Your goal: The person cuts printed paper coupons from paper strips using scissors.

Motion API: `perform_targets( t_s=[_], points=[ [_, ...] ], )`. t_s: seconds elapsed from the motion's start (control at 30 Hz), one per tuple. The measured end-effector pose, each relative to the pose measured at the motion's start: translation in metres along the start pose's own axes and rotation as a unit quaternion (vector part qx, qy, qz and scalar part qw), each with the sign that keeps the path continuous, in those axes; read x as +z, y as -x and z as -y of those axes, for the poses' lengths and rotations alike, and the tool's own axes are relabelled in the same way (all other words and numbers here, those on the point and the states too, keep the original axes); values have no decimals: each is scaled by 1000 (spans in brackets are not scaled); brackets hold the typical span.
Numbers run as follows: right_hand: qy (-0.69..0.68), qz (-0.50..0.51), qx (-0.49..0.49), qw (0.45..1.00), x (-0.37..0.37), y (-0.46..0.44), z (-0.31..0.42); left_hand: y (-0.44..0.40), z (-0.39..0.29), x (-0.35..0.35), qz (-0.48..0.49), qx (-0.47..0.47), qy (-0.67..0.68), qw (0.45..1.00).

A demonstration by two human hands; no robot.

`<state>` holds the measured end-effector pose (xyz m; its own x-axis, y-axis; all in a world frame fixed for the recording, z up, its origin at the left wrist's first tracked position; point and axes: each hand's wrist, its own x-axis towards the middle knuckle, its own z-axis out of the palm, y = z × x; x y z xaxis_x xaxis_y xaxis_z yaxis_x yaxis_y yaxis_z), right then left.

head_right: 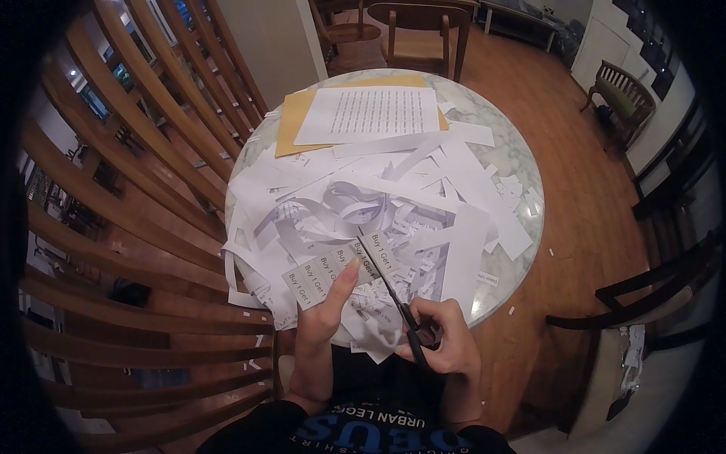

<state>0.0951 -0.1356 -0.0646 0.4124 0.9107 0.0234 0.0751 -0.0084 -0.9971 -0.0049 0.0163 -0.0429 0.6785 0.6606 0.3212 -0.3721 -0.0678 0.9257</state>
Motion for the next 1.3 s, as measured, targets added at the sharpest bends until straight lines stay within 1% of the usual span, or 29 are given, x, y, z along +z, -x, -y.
perform_targets(
  t_s=[0.03, 0.27, 0.37, 0.47, 0.63, 0.73, 0.87, 1.07, 1.13, 1.17, 1.23, 1.27, 1.3],
  points=[
    [-13, -2, -23, 1000, 0, 0, -2, 0, 0, 0, -1, 3, -2, 1000],
    [-15, 2, -20, 1000, 2, -1, 0, 0, 1, 0, -12, 2, -8, 1000],
    [-8, -9, -21, 1000, 2, -1, -2, 0, 2, -2, -11, 11, -9, 1000],
    [14, -11, -30, 999, 2, -1, -3, 0, 2, -3, -13, 0, -24, 1000],
    [29, -35, -20, 999, 4, -1, -4, 0, 4, -2, -31, 30, -28, 999],
    [23, -43, 3, 999, 5, 0, 1, 0, 3, -3, -24, 9, -18, 1000],
    [15, -52, 12, 998, 6, 1, -4, 1, 3, -3, -26, 1, -10, 1000],
    [49, -81, 3, 996, 7, -1, -4, 0, 3, -2, -36, 37, -17, 999],
    [67, -89, 25, 993, 8, -1, 1, -1, 10, -5, -20, -12, 14, 1000],
    [67, -89, 25, 993, 8, -2, 1, 0, 16, -7, -20, -11, 13, 1000],
    [52, -99, 0, 994, 8, -4, -2, 1, 26, -10, -25, -100, 80, 991],
    [52, -99, 0, 994, 7, -4, -5, 1, 27, -9, -25, -100, 80, 991],
    [23, -107, 0, 994, 6, -3, -10, 0, 26, -8, -39, -120, 119, 985]
  ],
)
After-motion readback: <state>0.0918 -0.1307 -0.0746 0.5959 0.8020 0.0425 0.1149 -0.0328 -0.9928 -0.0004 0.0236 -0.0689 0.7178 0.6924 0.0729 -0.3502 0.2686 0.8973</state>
